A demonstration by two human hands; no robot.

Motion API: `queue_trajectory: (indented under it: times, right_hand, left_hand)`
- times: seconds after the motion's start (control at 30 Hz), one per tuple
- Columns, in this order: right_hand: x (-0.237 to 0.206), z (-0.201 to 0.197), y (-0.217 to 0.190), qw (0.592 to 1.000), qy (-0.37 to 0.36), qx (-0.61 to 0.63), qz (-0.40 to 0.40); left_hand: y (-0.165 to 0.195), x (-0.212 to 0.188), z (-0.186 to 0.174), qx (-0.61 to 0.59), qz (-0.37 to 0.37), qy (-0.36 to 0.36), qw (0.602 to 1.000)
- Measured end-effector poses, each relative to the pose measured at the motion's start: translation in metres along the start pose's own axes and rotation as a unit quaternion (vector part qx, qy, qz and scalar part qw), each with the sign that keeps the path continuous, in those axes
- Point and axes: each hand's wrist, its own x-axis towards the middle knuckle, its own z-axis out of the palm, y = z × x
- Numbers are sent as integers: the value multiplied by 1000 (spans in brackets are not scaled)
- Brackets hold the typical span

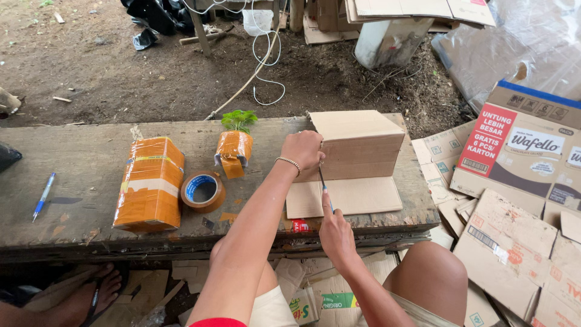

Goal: The person uses a utility knife to cut a large piece of cardboard on a wooden table. They make several cuts to shape the cardboard, then fold it and place a small potted plant inside the resulting structure.

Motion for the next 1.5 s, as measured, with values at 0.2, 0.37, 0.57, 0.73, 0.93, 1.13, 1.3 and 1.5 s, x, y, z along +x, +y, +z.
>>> queue_trajectory:
  times: [0.2, 0.37, 0.57, 0.73, 0.93, 1.13, 1.3, 1.5]
  right_hand:
    - [6, -10, -5, 1000, -14, 6, 20]
    - [31, -26, -6, 999, -41, 5, 32]
    - [62, -13, -11, 1000, -8, 5, 7]
    - [51, -1, -3, 1000, 24, 7, -9]
    - [23, 3, -1, 1000, 5, 3, 8]
    - [4, 3, 2, 1000, -17, -12, 14]
    - [-12, 0, 4, 1000, -10, 8, 2]
    - [-6, -11, 5, 998, -44, 8, 38]
  left_hand:
    - [-1, 1, -8, -22, -47, -56, 997]
    - [1, 5, -10, -29, -51, -71, 996]
    - [7, 2, -10, -16, -55, -56, 997]
    - [13, -1, -8, 16, -65, -42, 997]
    - [12, -2, -6, 16, -50, -22, 998]
    - [11, -1, -6, 24, -43, -25, 998]
    - [12, -1, -6, 24, -43, -27, 998]
    - [12, 3, -10, 23, -45, -37, 998]
